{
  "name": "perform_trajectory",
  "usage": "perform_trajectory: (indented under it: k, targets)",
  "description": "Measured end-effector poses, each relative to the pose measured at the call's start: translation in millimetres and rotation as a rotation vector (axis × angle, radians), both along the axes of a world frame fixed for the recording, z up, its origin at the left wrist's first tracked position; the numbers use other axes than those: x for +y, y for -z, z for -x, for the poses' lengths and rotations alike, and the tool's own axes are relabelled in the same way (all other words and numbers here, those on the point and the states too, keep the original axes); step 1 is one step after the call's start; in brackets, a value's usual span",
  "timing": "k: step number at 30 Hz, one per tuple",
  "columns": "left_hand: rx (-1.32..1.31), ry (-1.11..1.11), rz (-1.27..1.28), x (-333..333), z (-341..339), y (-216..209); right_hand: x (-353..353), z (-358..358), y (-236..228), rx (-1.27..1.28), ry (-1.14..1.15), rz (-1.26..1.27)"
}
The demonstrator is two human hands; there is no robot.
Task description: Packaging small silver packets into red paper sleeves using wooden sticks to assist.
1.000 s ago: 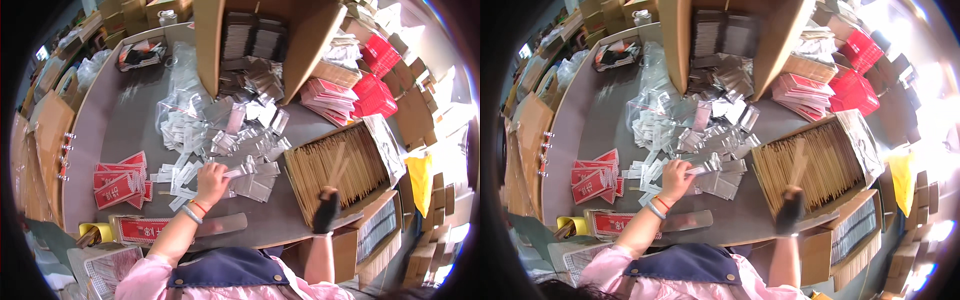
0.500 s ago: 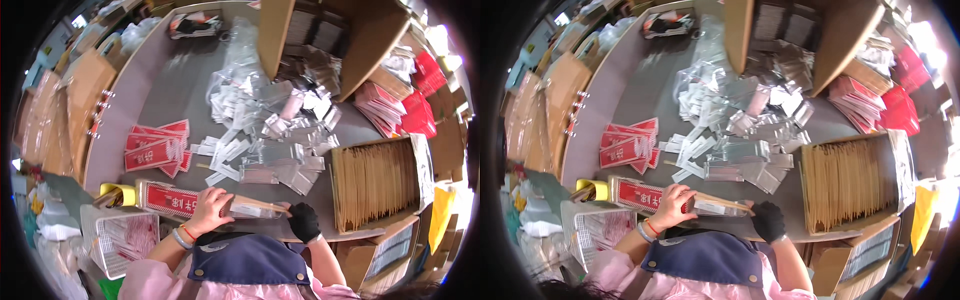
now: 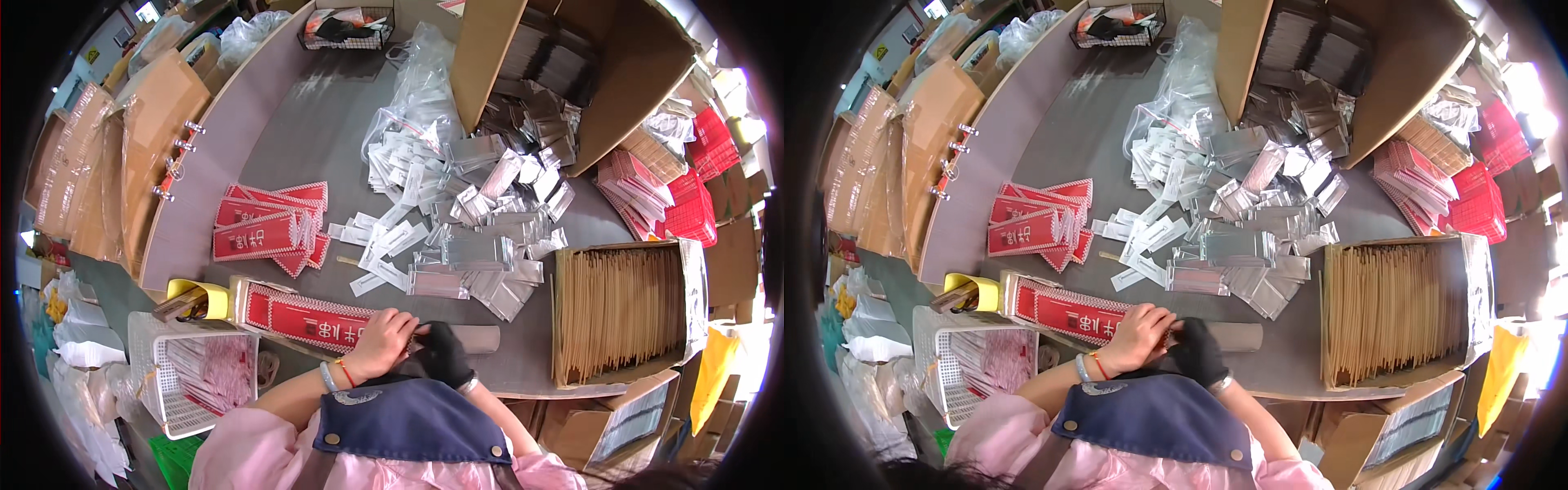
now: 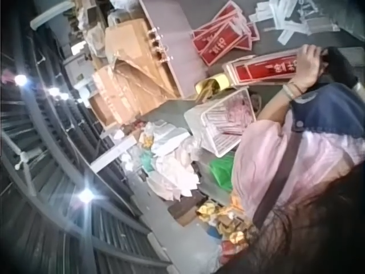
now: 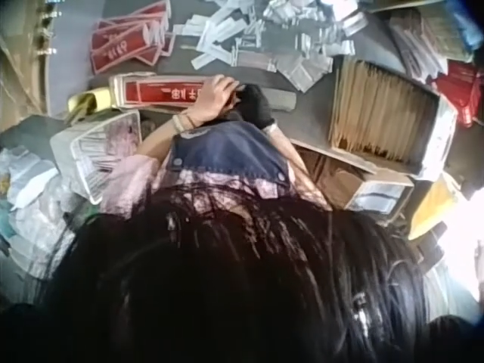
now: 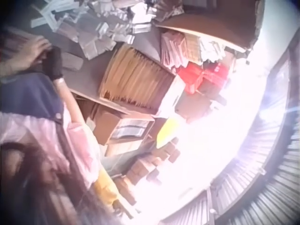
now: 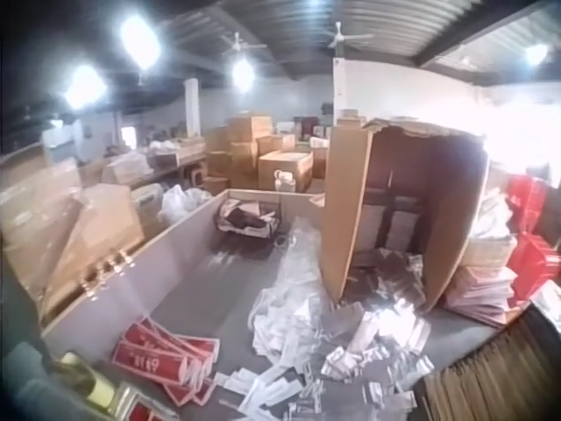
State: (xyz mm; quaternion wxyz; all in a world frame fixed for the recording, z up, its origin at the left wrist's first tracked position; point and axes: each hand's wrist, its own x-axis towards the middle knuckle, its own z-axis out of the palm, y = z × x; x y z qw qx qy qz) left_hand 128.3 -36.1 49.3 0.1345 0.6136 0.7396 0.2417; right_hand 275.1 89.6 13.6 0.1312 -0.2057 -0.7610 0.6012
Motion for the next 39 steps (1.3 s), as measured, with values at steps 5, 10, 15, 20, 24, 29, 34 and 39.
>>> perform_trajectory:
  k: [5,10,15,20,24,29,34,39]
  targets:
    - [0.137,0.137,0.042,-2,6,-2,25,0,-52,-0.153,-0.165,-0.816]
    - [0.154,0.261,0.023,5,50,-58,37,-8,-63,-0.243,-0.164,-0.801]
    - [0.52,-0.3,-0.017,-20,118,-62,51,-27,-68,-0.32,-0.033,-0.841]
    - [0.129,-0.514,0.098,-41,28,6,34,-19,-68,-0.372,-0.097,-0.85]
    - [0.0,-0.582,0.081,-46,23,26,34,-18,-73,-0.345,-0.147,-0.847]
    - [-0.051,-0.57,0.042,-47,26,31,30,-15,-62,-0.357,-0.268,-0.817]
    - [-0.083,-0.519,0.056,-38,29,28,-2,26,-34,-0.207,-0.306,-0.748]
    - [-0.005,-0.515,-0.315,11,82,37,35,11,-48,-0.091,-0.053,-0.776]
